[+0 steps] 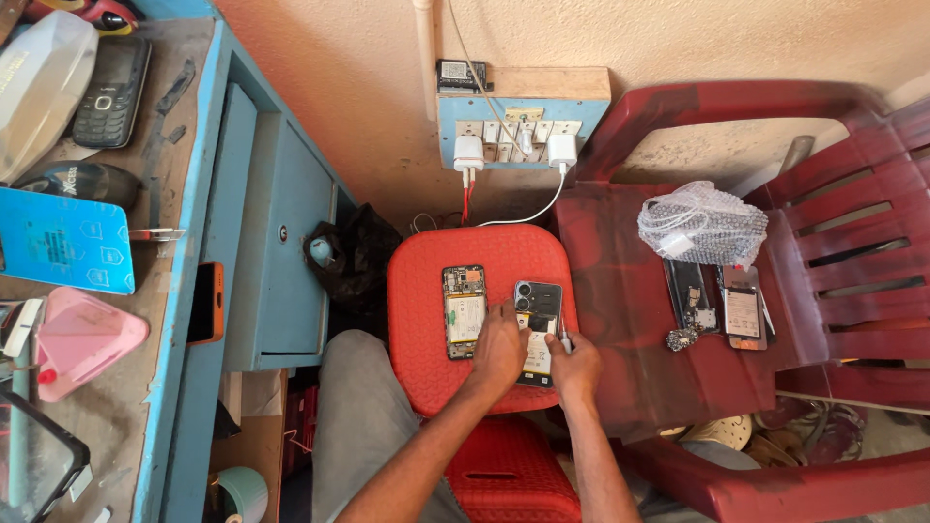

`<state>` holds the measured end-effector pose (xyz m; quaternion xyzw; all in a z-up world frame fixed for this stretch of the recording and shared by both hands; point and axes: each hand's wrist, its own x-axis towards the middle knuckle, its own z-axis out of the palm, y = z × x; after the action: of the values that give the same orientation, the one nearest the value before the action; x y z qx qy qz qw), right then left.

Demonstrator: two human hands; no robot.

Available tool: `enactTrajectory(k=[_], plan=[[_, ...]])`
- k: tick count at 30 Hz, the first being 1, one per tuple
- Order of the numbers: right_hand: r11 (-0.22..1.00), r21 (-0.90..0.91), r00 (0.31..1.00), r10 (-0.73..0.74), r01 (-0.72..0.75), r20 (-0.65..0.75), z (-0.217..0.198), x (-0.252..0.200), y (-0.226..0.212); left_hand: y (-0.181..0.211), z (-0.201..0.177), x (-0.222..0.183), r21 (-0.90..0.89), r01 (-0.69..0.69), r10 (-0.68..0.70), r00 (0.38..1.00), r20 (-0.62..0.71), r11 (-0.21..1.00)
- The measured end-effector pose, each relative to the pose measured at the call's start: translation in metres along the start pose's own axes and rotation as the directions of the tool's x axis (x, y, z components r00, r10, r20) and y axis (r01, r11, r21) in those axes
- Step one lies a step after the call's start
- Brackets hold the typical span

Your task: The person disassembles a smartphone by removing screws and separating the back cover. They then use a plastic tool to pry open the device and disconnect internal components. The person continues to manipulate the internal parts and reassemble the device.

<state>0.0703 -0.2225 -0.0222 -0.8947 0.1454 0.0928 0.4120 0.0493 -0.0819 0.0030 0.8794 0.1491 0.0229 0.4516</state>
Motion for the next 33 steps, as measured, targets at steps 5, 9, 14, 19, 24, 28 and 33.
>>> enactTrajectory(k=[5,9,14,19,24,28,33], plan=[[0.986,-0.135,0.991,-0.109,0.098,-0.074,0.010,0.007,0.006,0.001,-0.003,0.001,0.056,-0.022,0.022,1.000,-0.004,0.998],[0.974,-0.161,0.978,-0.178,0.160,-0.105,0.011,0.005,0.010,0.003,-0.008,-0.006,0.039,-0.082,0.084,0.995,-0.053,0.996],[0.996,-0.014,0.993,-0.093,0.092,-0.074,-0.026,-0.006,0.003,0.012,-0.013,-0.034,0.071,-0.168,0.172,0.984,-0.054,0.983],[0.992,0.113,0.991,-0.036,0.051,-0.132,-0.102,-0.009,-0.014,0.032,-0.004,-0.034,0.227,-0.120,0.103,0.991,0.085,0.967],[0.993,0.117,0.982,-0.007,0.030,-0.187,-0.143,-0.029,-0.011,0.033,-0.005,-0.029,0.262,-0.075,0.045,0.992,0.121,0.962],[0.989,0.139,0.996,0.060,-0.049,-0.072,-0.119,-0.042,0.002,0.028,0.003,-0.030,0.251,-0.110,0.069,0.983,0.167,0.962],[1.000,-0.006,1.000,0.012,-0.012,-0.004,-0.086,-0.040,0.015,0.017,0.009,-0.036,0.360,-0.263,0.236,0.964,0.119,0.895]])
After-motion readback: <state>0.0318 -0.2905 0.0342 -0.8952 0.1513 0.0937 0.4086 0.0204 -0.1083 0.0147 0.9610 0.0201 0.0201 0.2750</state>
